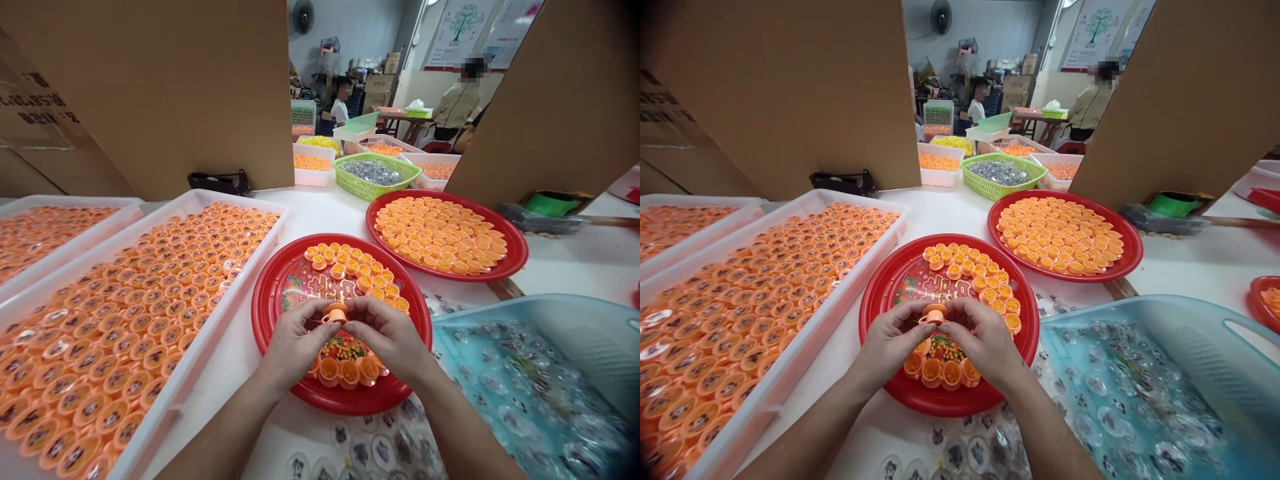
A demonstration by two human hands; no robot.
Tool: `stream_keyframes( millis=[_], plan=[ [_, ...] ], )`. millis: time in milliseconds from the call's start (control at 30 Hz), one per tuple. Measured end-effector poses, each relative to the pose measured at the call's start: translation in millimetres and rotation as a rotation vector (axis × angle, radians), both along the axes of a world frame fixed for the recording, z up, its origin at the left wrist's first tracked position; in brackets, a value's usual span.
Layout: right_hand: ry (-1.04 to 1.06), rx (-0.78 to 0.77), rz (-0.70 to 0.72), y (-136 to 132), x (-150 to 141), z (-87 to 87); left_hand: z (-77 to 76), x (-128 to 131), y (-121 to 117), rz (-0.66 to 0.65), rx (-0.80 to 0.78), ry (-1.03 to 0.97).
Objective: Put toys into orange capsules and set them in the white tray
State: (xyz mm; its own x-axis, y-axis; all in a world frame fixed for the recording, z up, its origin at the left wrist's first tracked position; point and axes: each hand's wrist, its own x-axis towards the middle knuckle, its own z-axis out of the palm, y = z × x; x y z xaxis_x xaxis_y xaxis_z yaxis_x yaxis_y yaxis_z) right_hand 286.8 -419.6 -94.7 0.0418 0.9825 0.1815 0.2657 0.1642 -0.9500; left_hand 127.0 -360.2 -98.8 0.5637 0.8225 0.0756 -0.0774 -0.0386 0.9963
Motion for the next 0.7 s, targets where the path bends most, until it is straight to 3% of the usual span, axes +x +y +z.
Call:
stream_keyframes(
  millis=[167, 367, 467, 567, 700],
  plan=[
    [-0.055, 0.034, -0.051, -2.7, -6.7, -2.3, 4.5, -4.9, 0.9, 0.011, 0.138, 0.087],
    [-0.086, 0.018, -0.043, -3.3, -1.7, -4.0, 0.2, -0.7, 1.4, -0.029, 0.039, 0.07],
    [-0.081, -0.002, -0.038, 0.4, 4.4, -4.4, 4.0, 2.4, 3.7, -0.013, 0.106, 0.166],
    [-0.03, 0.042, -0.014, 3.7, 11.3, -2.5, 19.3, 5.5, 4.3, 0.004, 0.207, 0.33],
    [-0.018, 0.098, -0.067, 1.8, 15.8, -4.7, 53.3, 2.6, 15.8, -0.069, 0.237, 0.422]
  ],
)
